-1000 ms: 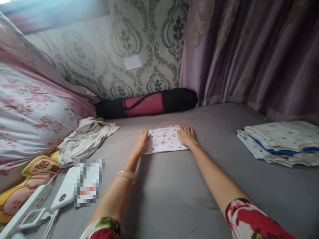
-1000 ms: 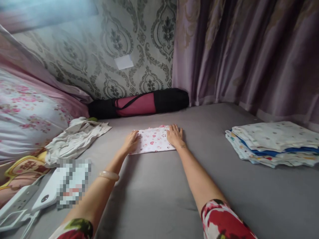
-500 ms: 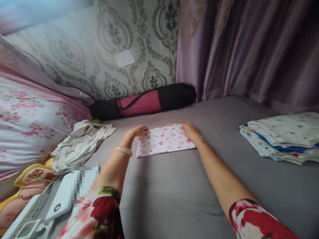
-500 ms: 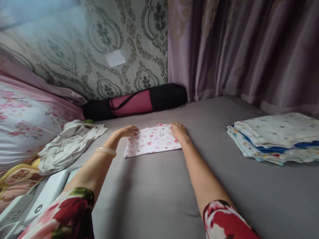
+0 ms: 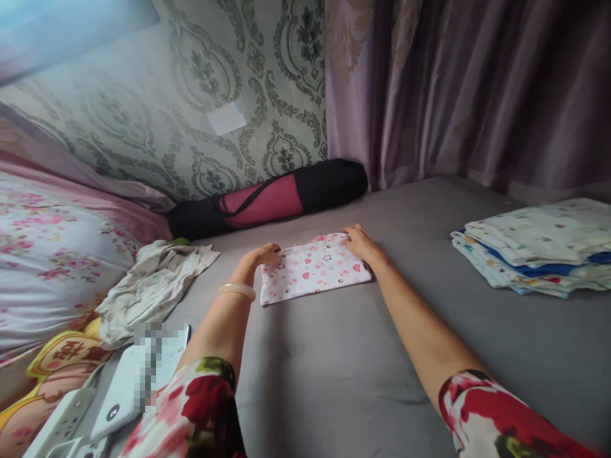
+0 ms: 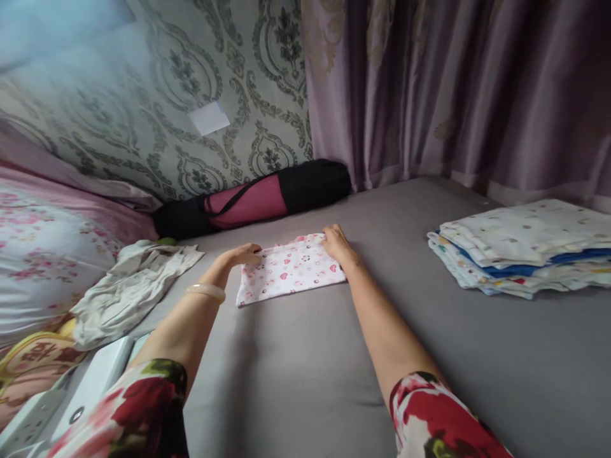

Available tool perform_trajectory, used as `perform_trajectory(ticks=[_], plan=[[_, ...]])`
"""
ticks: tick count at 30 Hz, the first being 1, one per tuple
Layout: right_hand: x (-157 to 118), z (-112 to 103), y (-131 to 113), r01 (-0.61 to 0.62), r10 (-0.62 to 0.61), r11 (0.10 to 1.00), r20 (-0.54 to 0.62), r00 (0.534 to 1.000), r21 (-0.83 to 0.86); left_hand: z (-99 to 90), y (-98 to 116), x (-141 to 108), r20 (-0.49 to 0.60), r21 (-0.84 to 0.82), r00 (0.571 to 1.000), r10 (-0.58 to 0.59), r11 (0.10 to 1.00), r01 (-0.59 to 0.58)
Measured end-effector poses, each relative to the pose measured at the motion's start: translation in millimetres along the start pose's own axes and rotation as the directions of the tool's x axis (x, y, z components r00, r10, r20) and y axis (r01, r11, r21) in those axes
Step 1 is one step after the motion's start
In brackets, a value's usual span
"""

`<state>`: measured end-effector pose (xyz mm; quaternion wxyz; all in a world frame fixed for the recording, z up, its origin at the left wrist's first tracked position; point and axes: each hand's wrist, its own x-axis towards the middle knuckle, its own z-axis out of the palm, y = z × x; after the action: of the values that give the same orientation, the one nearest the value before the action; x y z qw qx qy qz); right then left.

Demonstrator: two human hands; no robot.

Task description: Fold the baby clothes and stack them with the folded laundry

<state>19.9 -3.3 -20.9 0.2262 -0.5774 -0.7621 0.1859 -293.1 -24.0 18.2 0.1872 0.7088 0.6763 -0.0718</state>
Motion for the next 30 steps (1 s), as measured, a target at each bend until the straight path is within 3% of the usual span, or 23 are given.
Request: perform_trajectory(ticks=[6,10,14,17,19,21,23,25,27,30], plan=[[-3,-22,-5,0.044,-0.044,0.996,0.001,0.999,0.076,5.0,11,-19,-0.134,0.013,0.99,-0.034,0.999,0.036],[-10,-42,-10,0.056,-0.057,0.972,-0.001,0.998,0.23,-9.8,8,-46,-0.194,-0.123,0.977,0.09,0.986,-0.115],[-18,-65,-18,0.163,-0.139,0.922,-0.092,0.986,0.352,-33.0,8,-76,-0.219,-0.258,0.955,0.199,0.932,-0.254],[-24,-81,-25,0.288,-0.217,0.879,-0.218,0.951,0.381,-44.8,14,-98,-0.393,-0.184,0.902,0.18,0.945,-0.269],[-30,-90,-29,0.35,-0.261,0.861,-0.27,0.927,0.368,-44.6,20,-113,-0.554,-0.095,0.823,0.128,0.972,-0.215],[-40,-96,-31,0.384,-0.305,0.862,-0.266,0.914,0.331,-34.9,26,-128,-0.666,-0.016,0.738,0.108,0.987,-0.158],[-56,-97,-29,0.404,-0.356,0.872,-0.209,0.911,0.275,-14.3,29,-142,-0.705,0.039,0.699,0.124,0.99,-0.136],[-77,-92,-22,0.415,-0.403,0.883,-0.099,0.91,0.221,15.3,27,-155,-0.674,0.061,0.721,0.159,0.985,-0.16],[-99,-83,-13,0.421,-0.434,0.891,0.048,0.899,0.172,48.9,22,-166,-0.601,0.058,0.774,0.202,0.976,-0.21],[-129,-65,4,0.49,-0.491,0.87,0.224,0.842,0.063,91.3,16,-179,-0.502,0.047,0.818,0.28,0.953,-0.298]])
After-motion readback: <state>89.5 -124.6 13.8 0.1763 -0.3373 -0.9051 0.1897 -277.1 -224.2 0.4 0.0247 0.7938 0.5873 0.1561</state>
